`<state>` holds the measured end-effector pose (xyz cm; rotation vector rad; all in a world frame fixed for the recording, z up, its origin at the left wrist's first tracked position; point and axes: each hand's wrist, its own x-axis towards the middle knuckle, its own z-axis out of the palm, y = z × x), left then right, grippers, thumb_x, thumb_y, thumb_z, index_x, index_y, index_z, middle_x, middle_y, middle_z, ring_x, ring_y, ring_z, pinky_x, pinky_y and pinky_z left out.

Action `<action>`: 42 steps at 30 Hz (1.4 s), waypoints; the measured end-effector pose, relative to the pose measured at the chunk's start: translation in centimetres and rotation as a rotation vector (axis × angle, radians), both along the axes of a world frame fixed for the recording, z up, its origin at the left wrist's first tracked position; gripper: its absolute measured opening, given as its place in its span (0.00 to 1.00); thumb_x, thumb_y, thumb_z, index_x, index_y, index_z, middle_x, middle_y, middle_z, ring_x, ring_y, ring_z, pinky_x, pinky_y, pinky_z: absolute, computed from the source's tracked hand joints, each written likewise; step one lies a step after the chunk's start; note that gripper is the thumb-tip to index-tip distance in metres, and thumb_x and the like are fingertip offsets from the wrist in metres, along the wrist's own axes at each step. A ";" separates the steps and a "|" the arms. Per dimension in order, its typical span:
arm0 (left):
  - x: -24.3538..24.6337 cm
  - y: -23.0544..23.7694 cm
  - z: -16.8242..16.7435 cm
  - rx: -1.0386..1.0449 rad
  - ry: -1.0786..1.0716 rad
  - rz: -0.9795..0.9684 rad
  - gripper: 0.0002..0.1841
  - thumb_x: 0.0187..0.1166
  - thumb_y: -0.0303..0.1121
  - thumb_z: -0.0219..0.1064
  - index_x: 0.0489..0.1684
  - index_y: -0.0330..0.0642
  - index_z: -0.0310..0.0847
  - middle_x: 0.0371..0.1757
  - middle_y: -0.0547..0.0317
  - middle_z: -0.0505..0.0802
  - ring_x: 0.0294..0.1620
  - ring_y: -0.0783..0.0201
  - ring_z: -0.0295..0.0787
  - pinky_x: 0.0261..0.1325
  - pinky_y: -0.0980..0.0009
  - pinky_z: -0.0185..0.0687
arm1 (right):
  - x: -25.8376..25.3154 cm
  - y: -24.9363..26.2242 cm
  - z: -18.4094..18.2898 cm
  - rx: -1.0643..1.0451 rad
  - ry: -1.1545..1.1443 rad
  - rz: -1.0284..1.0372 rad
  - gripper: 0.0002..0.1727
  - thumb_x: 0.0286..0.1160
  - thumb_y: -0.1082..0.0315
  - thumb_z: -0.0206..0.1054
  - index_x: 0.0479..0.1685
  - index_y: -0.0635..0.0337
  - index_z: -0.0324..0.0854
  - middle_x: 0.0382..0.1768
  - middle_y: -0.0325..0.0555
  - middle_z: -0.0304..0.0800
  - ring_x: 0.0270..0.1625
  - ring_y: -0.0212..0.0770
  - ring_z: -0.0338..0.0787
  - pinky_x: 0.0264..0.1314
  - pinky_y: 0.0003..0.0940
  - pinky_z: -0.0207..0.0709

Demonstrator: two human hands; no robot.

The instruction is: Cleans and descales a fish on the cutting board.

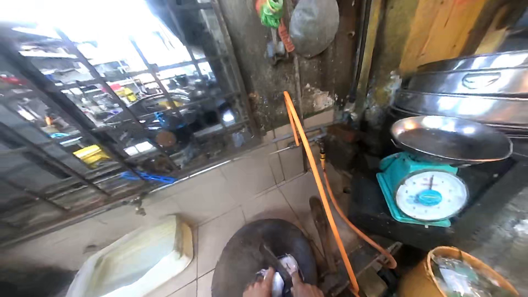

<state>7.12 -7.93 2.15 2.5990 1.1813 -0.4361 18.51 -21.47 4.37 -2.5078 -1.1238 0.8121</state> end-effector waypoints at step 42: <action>-1.7 6.3 -1.9 -0.035 -0.153 0.039 0.39 0.58 0.34 0.76 0.78 0.62 0.71 0.47 0.51 0.96 0.55 0.46 0.92 0.71 0.42 0.77 | 5.0 4.5 10.2 -0.424 -0.311 0.459 0.19 0.87 0.61 0.57 0.71 0.55 0.74 0.45 0.63 0.93 0.51 0.68 0.94 0.50 0.66 0.85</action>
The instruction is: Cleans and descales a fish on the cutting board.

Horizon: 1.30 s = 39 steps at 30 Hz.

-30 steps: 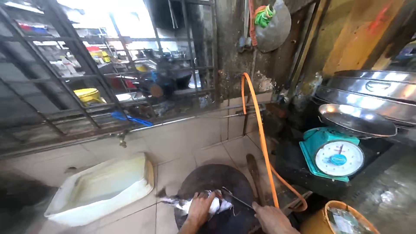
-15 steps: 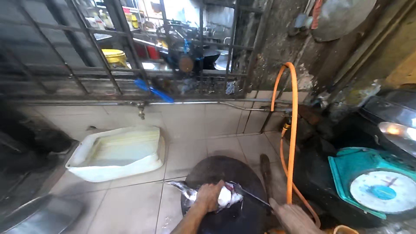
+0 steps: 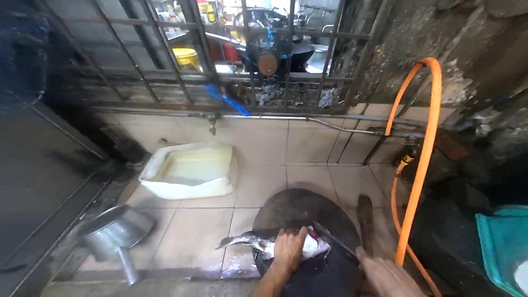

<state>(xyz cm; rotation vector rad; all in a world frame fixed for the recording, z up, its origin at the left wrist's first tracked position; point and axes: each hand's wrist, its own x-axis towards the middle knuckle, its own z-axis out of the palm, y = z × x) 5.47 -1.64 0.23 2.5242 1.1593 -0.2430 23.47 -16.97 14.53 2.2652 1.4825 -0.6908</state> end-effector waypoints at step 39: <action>-3.7 -1.1 -6.5 0.527 -0.560 -0.351 0.15 0.76 0.36 0.65 0.59 0.62 0.85 0.72 0.68 0.89 0.72 0.56 0.84 0.73 0.47 0.73 | 6.0 4.6 5.1 -0.217 0.252 0.781 0.05 0.81 0.76 0.60 0.48 0.63 0.80 0.30 0.55 0.86 0.35 0.59 0.90 0.38 0.56 0.82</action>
